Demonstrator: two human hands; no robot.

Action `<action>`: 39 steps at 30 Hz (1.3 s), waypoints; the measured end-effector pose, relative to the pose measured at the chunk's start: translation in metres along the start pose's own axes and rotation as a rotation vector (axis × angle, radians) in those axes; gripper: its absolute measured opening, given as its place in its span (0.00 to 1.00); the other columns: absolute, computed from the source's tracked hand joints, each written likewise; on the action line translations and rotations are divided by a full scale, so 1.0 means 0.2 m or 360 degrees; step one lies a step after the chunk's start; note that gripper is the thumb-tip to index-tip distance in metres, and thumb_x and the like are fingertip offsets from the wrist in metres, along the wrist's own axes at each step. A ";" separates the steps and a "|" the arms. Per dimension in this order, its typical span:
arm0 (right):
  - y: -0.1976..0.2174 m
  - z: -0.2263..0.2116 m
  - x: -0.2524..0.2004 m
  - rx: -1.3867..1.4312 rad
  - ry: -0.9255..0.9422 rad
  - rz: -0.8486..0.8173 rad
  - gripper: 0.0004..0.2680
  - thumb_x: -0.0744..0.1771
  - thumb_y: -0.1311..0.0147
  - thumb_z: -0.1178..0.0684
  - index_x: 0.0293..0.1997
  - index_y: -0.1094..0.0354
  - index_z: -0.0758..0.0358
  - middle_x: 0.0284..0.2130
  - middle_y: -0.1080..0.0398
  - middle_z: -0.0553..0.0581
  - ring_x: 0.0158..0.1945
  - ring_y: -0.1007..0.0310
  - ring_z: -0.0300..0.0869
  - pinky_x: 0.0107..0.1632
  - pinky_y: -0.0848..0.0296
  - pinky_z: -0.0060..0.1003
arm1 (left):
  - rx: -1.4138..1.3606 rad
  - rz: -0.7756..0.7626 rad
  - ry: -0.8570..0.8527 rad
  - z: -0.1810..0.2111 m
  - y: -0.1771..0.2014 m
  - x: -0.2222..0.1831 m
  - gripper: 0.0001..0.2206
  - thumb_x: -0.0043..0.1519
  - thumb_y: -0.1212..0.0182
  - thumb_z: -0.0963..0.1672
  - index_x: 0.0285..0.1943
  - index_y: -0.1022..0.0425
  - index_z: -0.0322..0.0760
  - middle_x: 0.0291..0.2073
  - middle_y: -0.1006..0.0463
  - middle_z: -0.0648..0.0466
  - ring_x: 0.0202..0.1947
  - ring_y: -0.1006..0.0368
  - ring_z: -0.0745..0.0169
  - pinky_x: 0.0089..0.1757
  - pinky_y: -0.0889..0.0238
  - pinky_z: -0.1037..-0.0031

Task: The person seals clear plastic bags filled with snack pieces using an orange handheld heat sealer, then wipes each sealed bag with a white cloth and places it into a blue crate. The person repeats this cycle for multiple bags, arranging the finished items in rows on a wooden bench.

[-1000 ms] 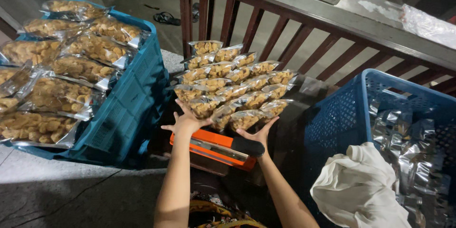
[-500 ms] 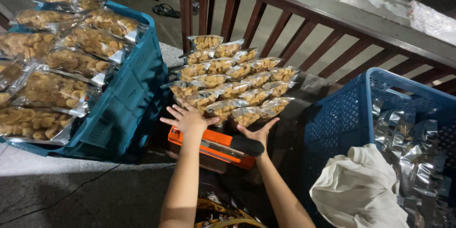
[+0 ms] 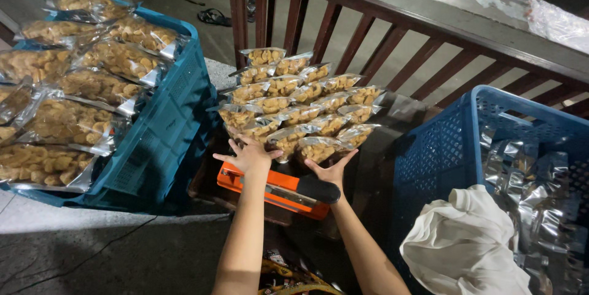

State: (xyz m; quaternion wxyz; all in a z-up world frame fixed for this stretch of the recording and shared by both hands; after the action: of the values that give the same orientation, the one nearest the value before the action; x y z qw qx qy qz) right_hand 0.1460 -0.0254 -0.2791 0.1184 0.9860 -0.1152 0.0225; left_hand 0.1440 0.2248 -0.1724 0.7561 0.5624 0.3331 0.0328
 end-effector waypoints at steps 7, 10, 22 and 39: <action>0.00 0.00 0.02 -0.0184 -0.0403 -0.0004 0.57 0.59 0.28 0.50 0.73 1.02 0.56 0.69 0.49 0.80 0.69 0.39 0.52 0.69 0.40 0.45 | -0.0101 0.0063 0.0019 0.01 0.01 0.04 0.70 0.42 0.35 0.70 0.77 0.73 0.21 0.73 0.39 0.50 0.79 0.65 0.51 0.60 0.84 0.22; 0.00 -0.03 0.04 -0.0191 -0.0171 0.0032 0.57 0.59 0.26 0.50 0.72 1.01 0.57 0.71 0.57 0.81 0.70 0.43 0.55 0.68 0.40 0.46 | -0.0150 0.0024 0.0033 0.02 0.01 0.05 0.74 0.43 0.33 0.69 0.78 0.82 0.20 0.72 0.37 0.50 0.80 0.63 0.53 0.62 0.83 0.23; 0.01 -0.16 0.04 -0.0269 -0.0432 0.0017 0.57 0.58 0.26 0.45 0.75 0.98 0.55 0.70 0.54 0.82 0.72 0.44 0.59 0.69 0.42 0.47 | -0.0323 0.0158 0.0027 0.04 -0.01 0.12 0.75 0.41 0.27 0.66 0.73 0.90 0.24 0.79 0.55 0.46 0.78 0.62 0.55 0.60 0.84 0.24; 0.00 -0.20 0.05 -0.0197 -0.0372 0.0001 0.56 0.58 0.27 0.45 0.74 0.99 0.55 0.71 0.54 0.79 0.72 0.45 0.58 0.70 0.44 0.46 | -0.0385 0.0130 0.0024 0.06 -0.01 0.17 0.77 0.41 0.26 0.66 0.72 0.94 0.23 0.77 0.48 0.44 0.78 0.60 0.54 0.64 0.83 0.28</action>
State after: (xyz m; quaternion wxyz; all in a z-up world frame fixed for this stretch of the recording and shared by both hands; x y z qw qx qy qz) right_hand 0.1557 -0.0177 -0.2406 0.1647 0.9727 -0.1297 -0.0995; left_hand 0.1760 0.2291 -0.1875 0.8138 0.4801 0.3091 0.1078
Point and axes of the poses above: each hand's wrist, its own x-axis towards the middle knuckle, its own y-axis out of the back of the hand, z = x × y, the point moved 3 cm from there along x, towards the middle knuckle
